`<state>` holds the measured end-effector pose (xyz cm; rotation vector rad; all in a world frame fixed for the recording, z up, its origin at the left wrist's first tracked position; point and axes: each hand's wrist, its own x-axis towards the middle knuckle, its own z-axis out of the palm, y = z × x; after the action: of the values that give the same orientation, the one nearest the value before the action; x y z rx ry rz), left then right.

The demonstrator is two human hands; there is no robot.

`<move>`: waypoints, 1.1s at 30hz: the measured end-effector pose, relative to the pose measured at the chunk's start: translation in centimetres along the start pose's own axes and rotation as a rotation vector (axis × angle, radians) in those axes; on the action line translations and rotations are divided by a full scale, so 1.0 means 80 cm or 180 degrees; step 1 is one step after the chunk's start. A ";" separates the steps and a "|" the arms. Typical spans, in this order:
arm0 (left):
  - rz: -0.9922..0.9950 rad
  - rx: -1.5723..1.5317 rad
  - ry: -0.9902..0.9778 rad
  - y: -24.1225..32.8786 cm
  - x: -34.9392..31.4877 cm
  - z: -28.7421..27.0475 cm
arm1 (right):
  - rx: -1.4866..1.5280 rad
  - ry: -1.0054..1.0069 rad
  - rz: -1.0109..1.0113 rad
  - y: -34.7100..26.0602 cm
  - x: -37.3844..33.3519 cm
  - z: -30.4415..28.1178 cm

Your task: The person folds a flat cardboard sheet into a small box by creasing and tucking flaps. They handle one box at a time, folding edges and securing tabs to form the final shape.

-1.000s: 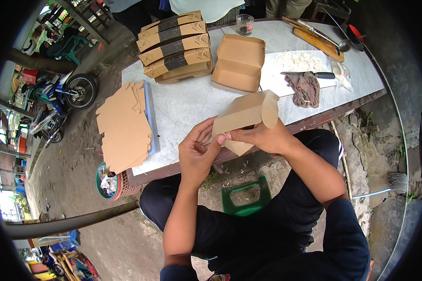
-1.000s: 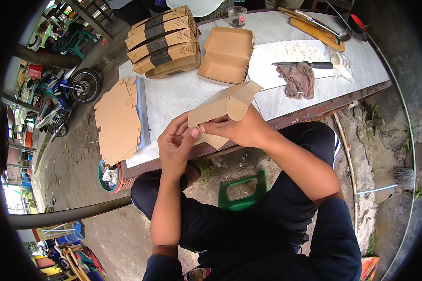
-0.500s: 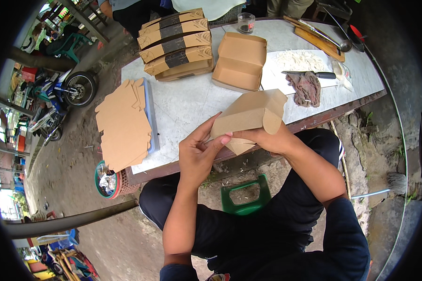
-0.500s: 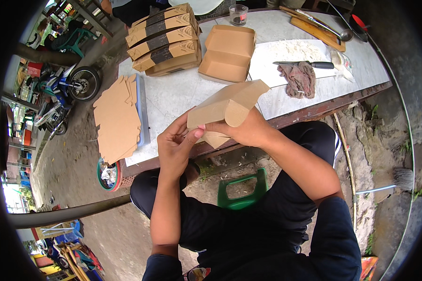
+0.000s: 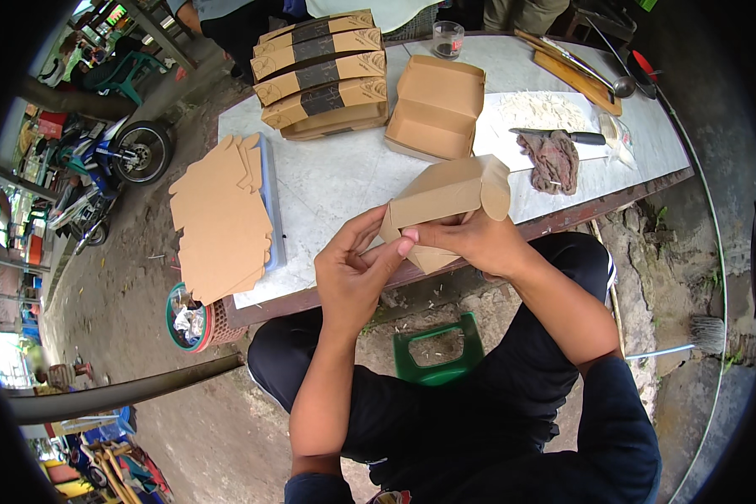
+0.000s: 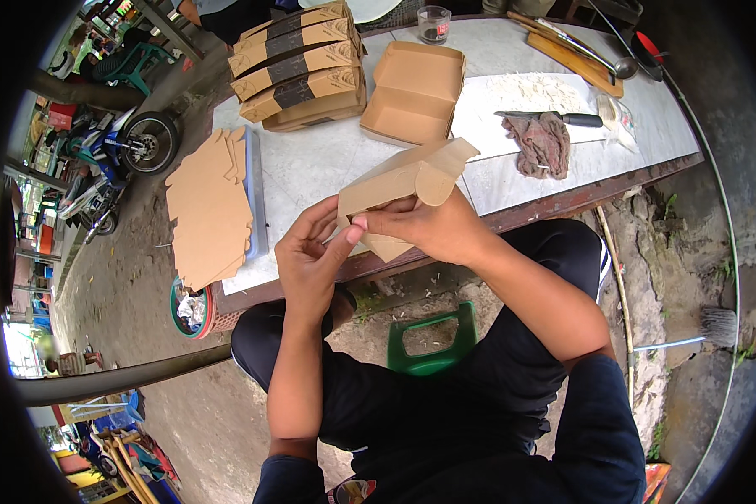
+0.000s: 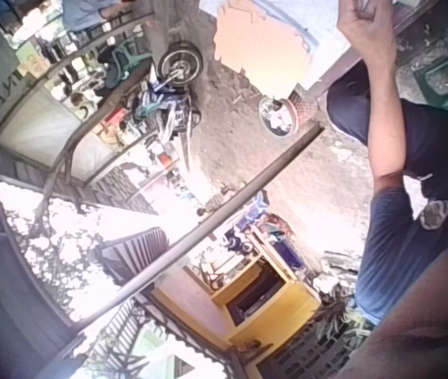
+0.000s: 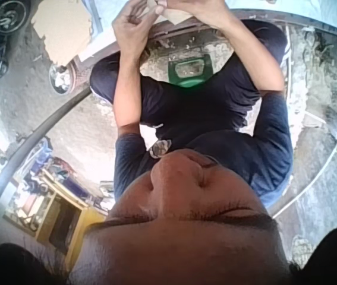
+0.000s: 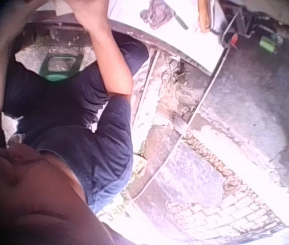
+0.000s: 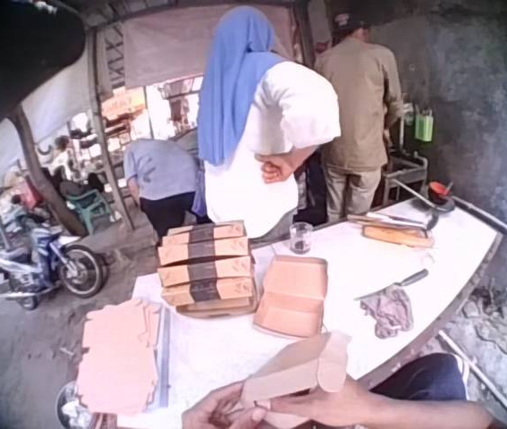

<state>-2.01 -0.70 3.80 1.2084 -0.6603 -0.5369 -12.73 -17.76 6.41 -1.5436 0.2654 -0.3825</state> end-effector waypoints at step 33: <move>0.0527 0.1163 0.0133 -0.010 -0.007 0.010 | -0.0500 0.0376 0.0397 0.016 0.003 0.000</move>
<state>-3.02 -1.07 3.06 1.4854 -0.8383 -0.2565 -12.43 -17.83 5.13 -1.6511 0.4913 -0.3618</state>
